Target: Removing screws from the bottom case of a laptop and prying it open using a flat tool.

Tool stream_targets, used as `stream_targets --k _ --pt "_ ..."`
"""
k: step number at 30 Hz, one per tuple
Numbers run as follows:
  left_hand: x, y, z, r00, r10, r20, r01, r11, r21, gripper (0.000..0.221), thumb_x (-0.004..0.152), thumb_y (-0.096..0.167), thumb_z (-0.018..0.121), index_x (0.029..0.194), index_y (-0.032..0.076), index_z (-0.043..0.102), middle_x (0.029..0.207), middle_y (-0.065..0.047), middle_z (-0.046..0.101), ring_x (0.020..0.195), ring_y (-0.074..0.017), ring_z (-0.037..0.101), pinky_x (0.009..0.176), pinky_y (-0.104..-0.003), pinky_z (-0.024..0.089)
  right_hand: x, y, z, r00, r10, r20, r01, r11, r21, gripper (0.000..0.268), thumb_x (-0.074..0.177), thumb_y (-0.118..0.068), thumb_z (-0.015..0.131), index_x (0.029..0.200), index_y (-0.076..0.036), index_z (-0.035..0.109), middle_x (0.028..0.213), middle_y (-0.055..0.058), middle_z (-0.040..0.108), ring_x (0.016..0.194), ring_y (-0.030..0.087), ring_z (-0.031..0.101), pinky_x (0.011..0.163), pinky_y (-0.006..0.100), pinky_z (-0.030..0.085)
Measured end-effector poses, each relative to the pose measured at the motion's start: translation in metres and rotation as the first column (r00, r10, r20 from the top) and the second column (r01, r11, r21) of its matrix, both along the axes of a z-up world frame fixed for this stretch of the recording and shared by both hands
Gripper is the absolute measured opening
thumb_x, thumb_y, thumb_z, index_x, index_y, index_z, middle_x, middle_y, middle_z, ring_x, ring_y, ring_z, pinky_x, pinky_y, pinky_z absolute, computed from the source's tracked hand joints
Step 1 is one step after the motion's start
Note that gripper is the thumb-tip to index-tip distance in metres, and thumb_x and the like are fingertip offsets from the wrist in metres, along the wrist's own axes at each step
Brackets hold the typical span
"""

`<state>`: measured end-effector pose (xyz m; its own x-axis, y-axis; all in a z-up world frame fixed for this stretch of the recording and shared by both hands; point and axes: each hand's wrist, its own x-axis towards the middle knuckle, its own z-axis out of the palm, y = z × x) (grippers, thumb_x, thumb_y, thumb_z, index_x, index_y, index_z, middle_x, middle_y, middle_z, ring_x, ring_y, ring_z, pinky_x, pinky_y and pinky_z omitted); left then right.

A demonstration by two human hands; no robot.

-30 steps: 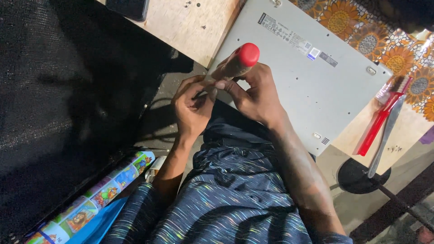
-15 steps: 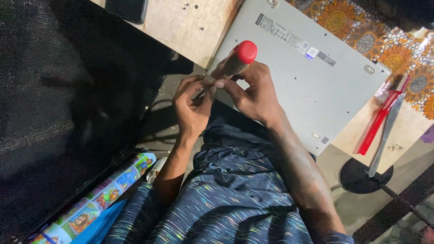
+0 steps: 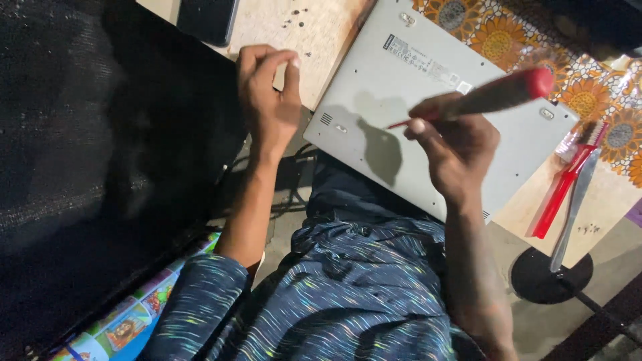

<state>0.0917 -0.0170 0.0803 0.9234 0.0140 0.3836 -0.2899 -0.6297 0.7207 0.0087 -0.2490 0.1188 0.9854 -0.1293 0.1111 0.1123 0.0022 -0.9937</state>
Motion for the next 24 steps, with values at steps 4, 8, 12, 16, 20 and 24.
stream_targets --k 4,8,12,16,20,24 --pt "0.018 0.000 -0.007 0.991 -0.014 0.135 -0.007 0.988 0.154 0.007 0.086 -0.001 0.065 0.091 0.001 0.071 0.091 -0.009 0.049 0.088 -0.0267 0.049 0.072 -0.037 0.046 -0.030 -0.022 -0.004 0.998 -0.064 0.006 0.064 0.998 -0.018 0.015 0.092 -0.004 0.070 0.096 0.006 0.059 0.092 0.015 0.060 0.073 0.023 0.063 0.067 0.029 0.055" --pt "0.016 -0.003 -0.008 0.977 -0.019 0.214 -0.038 0.966 0.257 0.009 0.086 -0.003 0.068 0.092 0.004 0.072 0.088 -0.007 0.051 0.078 -0.0261 0.049 0.068 -0.039 0.044 -0.065 -0.042 -0.002 0.985 -0.172 -0.030 0.170 0.984 -0.060 0.014 0.091 -0.005 0.069 0.096 0.006 0.061 0.094 0.016 0.061 0.078 0.022 0.062 0.069 0.026 0.056" --pt "0.015 -0.005 -0.011 0.966 -0.017 0.259 -0.075 0.938 0.339 0.012 0.088 -0.001 0.070 0.098 0.003 0.074 0.089 -0.007 0.054 0.075 -0.0232 0.048 0.068 -0.038 0.042 -0.095 -0.058 0.000 0.964 -0.267 0.004 0.266 0.961 -0.079 0.012 0.091 -0.002 0.070 0.098 0.003 0.062 0.093 0.014 0.063 0.080 0.020 0.061 0.068 0.025 0.054" --pt "0.018 -0.002 -0.011 0.966 -0.050 0.252 -0.045 0.934 0.356 0.012 0.088 -0.002 0.069 0.097 0.003 0.074 0.086 -0.006 0.051 0.073 -0.0242 0.046 0.066 -0.038 0.041 -0.118 -0.069 -0.005 0.952 -0.297 0.071 0.305 0.940 -0.155 0.008 0.092 0.001 0.070 0.094 0.001 0.062 0.091 0.013 0.064 0.081 0.019 0.062 0.072 0.024 0.054" --pt "0.019 0.000 -0.013 0.973 -0.052 0.224 -0.017 0.954 0.298 0.013 0.088 -0.004 0.069 0.098 0.001 0.074 0.085 -0.007 0.054 0.075 -0.0251 0.051 0.063 -0.038 0.044 -0.129 -0.072 -0.007 0.928 -0.370 0.043 0.372 0.915 -0.157 0.010 0.093 0.004 0.068 0.097 0.007 0.059 0.093 0.018 0.062 0.081 0.024 0.062 0.074 0.029 0.055" --pt "0.017 0.004 -0.013 0.986 -0.068 0.154 0.029 0.969 0.245 0.019 0.089 -0.007 0.065 0.106 -0.002 0.073 0.088 -0.009 0.056 0.082 -0.0245 0.059 0.067 -0.035 0.051 -0.138 -0.085 -0.016 0.896 -0.445 0.010 0.443 0.890 -0.103 0.020 0.097 0.004 0.066 0.115 0.009 0.057 0.093 0.018 0.061 0.080 0.024 0.064 0.079 0.030 0.059"
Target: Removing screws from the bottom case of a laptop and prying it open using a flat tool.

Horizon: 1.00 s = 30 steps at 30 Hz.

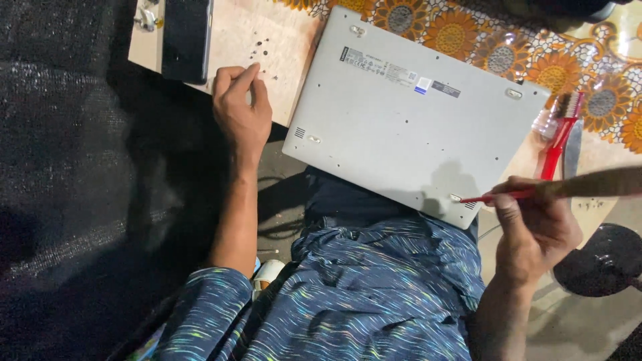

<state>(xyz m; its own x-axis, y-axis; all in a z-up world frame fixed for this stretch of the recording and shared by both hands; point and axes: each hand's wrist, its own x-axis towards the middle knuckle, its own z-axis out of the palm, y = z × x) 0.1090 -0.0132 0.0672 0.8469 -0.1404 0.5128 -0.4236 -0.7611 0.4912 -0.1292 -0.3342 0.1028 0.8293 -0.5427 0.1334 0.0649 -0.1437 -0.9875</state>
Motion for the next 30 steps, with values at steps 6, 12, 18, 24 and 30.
stream_targets --k 6,12,18,24,30 --pt "0.003 0.007 -0.004 0.994 -0.105 -0.001 0.105 0.990 -0.094 0.028 0.085 -0.015 0.055 0.104 -0.005 0.072 0.089 -0.016 0.061 0.081 -0.0308 0.063 0.074 -0.037 0.053 -0.013 -0.037 -0.013 0.956 -0.282 -0.085 0.273 0.957 -0.103 0.012 0.109 0.004 0.056 0.119 0.011 0.057 0.089 0.018 0.055 0.066 0.024 0.057 0.061 0.030 0.050" --pt "-0.045 -0.003 0.010 0.998 0.003 -0.060 -0.018 0.968 -0.249 0.025 0.085 -0.016 0.054 0.101 -0.009 0.070 0.098 -0.016 0.057 0.086 -0.0255 0.060 0.065 -0.030 0.051 -0.014 -0.054 -0.002 0.928 -0.369 -0.045 0.369 0.929 -0.006 0.020 0.105 -0.013 0.055 0.113 0.005 0.059 0.062 0.003 0.040 0.049 0.006 0.032 0.047 0.023 0.038" --pt "-0.103 -0.026 0.008 0.974 -0.008 -0.226 -0.041 0.977 -0.208 0.027 0.084 0.007 0.073 0.110 0.001 0.069 0.109 -0.012 0.054 0.096 -0.0278 0.056 0.072 -0.031 0.049 0.000 -0.068 -0.016 0.920 -0.373 -0.120 0.286 0.848 -0.446 0.015 0.096 0.003 0.069 0.109 0.010 0.070 0.061 0.016 0.046 0.055 0.019 0.042 0.051 0.036 0.033" --pt "-0.115 -0.058 0.041 0.943 -0.303 -0.138 0.294 0.952 -0.084 0.026 0.075 0.011 0.082 0.099 0.005 0.073 0.115 -0.011 0.056 0.107 -0.0328 0.059 0.093 -0.041 0.046 0.041 -0.128 -0.063 0.899 -0.438 -0.009 0.297 0.627 -0.720 0.010 0.092 -0.004 0.075 0.099 0.000 0.070 0.056 0.014 0.045 0.051 0.030 0.050 0.052 0.041 0.039" --pt "-0.137 -0.107 0.049 0.730 -0.618 -0.293 0.666 0.738 0.104 0.033 0.075 0.025 0.084 0.102 0.010 0.072 0.119 -0.010 0.059 0.110 -0.0274 0.059 0.091 -0.047 0.047 0.091 -0.158 -0.068 0.872 -0.472 -0.130 0.280 0.699 -0.658 0.007 0.089 -0.008 0.060 0.089 -0.008 0.053 0.069 0.007 0.051 0.058 0.020 0.045 0.056 0.037 0.038"
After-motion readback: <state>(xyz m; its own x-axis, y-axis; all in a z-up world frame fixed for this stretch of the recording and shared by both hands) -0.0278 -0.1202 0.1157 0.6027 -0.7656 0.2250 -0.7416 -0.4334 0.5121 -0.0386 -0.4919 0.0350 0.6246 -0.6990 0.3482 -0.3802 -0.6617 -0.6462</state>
